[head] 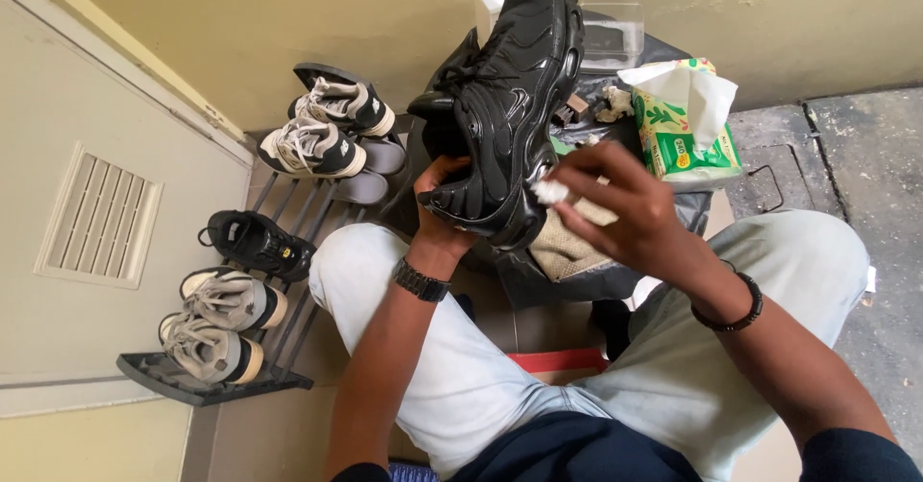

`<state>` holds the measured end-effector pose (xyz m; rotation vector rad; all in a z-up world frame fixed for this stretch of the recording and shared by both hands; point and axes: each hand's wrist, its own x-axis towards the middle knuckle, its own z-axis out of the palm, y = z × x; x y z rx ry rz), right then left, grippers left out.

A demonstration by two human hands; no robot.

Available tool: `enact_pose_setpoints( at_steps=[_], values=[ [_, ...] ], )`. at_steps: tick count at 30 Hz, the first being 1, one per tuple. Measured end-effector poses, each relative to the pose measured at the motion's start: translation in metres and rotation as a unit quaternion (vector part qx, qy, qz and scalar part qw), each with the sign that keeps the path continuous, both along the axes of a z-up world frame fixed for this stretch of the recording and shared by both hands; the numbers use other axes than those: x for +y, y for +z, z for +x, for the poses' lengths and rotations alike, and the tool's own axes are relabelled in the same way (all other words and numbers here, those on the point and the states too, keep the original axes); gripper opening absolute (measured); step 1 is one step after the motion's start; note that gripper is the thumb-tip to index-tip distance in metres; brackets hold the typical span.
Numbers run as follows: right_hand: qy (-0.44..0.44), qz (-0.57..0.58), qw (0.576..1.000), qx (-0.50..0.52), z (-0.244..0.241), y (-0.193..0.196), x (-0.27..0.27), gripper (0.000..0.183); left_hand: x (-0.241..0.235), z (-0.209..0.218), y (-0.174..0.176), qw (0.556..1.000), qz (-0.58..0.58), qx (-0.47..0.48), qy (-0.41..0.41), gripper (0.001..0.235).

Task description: A person is cleaning a black sneaker using a cloth and a small scraping tool.

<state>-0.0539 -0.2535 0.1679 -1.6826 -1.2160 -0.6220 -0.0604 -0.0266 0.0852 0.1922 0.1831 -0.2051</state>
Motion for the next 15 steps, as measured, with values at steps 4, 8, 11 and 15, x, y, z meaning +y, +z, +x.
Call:
enact_pose_setpoints(
  at_steps=[4,8,11,15],
  values=[
    [0.005,-0.021,0.999,-0.044,0.000,0.004,0.003,0.025,-0.002,-0.005,0.008,0.999,0.013,-0.032,0.001,0.023],
    [-0.004,-0.018,0.999,-0.036,0.010,0.002,0.000,0.023,-0.002,0.003,0.002,0.999,0.030,-0.014,0.013,0.021],
    [0.024,-0.024,0.999,-0.024,-0.010,0.015,0.007,0.019,0.000,0.005,-0.003,0.999,0.044,-0.001,0.027,0.020],
    [-0.052,-0.022,0.997,-0.058,0.020,0.000,-0.008,0.022,0.001,0.007,-0.012,0.998,0.058,0.017,0.033,0.018]
  ],
)
